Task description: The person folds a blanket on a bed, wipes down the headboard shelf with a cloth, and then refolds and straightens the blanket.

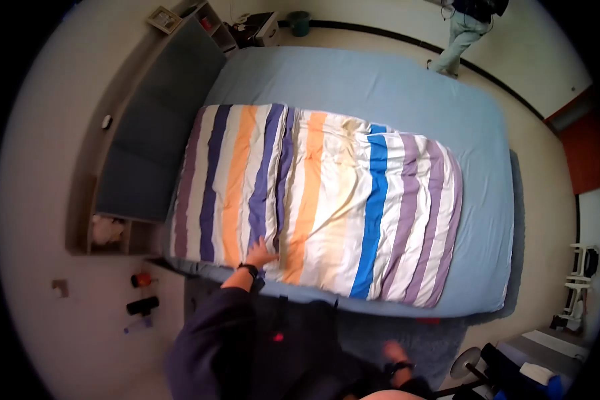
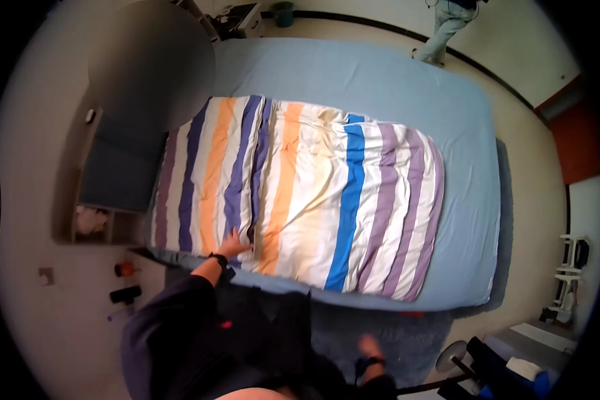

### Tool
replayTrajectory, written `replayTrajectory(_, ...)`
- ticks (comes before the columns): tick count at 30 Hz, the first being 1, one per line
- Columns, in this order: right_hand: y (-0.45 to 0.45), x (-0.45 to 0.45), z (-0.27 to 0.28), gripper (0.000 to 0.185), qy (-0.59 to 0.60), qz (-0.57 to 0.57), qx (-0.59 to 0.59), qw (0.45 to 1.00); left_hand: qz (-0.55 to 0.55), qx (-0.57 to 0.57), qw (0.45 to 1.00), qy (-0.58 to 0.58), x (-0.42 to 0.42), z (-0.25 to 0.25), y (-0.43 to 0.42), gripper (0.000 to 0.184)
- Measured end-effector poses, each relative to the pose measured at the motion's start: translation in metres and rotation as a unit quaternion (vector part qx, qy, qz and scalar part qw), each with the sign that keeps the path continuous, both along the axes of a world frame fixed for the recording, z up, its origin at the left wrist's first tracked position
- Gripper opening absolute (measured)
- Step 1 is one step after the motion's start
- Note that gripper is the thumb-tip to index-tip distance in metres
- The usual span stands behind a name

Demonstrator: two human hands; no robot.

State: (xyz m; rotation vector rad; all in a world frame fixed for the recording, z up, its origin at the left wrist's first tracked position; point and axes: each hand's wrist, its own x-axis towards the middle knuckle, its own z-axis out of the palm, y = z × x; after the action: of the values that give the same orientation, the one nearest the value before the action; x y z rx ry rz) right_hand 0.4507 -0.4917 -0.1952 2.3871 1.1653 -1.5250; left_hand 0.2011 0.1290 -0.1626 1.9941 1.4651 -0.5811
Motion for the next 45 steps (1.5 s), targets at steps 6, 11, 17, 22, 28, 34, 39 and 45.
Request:
replayTrajectory(6, 0.136, -0.106, 0.135, 0.025, 0.086, -0.159, 0.109, 0.977, 0.063, 0.209, 0.975, 0.040, 0.043, -0.075, -0.030, 0.045)
replayTrajectory(11, 0.174, -0.095, 0.163, 0.019, 0.075, -0.059, 0.074, 0.993, 0.095, 0.167, 0.946, -0.263, -0.043, -0.007, 0.052, 0.032)
replayTrajectory(17, 0.410, -0.097, 0.146, 0.045, 0.157, -0.305, 0.301, 0.890, 0.202, 0.175, 0.864, -0.426, -0.178, 0.207, 0.137, 0.047)
replayTrajectory(22, 0.624, -0.231, 0.211, 0.064, 0.568, -0.437, 0.180, 0.674, 0.071, 0.098, 0.908, -0.401, -0.188, 0.205, 0.086, 0.053)
replayTrajectory(28, 0.650, -0.288, 0.142, 0.013, 0.356, -0.387, 0.191, 0.829, 0.113, -0.243, 0.852, -0.449, -0.220, 0.174, 0.062, 0.027)
replayTrajectory(34, 0.665, -0.258, 0.230, 0.015, 0.306, -0.518, 0.249, 0.759, 0.005, -0.481, 0.866, -0.138, -0.257, 0.098, 0.071, 0.047)
replayTrajectory(39, 0.683, -0.254, 0.340, 0.020, 0.298, -0.564, 0.254, 0.727, 0.321, -0.402, 0.738, -0.437, -0.221, 0.069, 0.128, 0.046)
replayTrajectory(45, 0.723, -0.202, 0.330, 0.028, 0.475, -0.482, 0.302, 0.672, 0.440, -0.281, 0.600, -0.606, -0.247, 0.127, 0.275, 0.044)
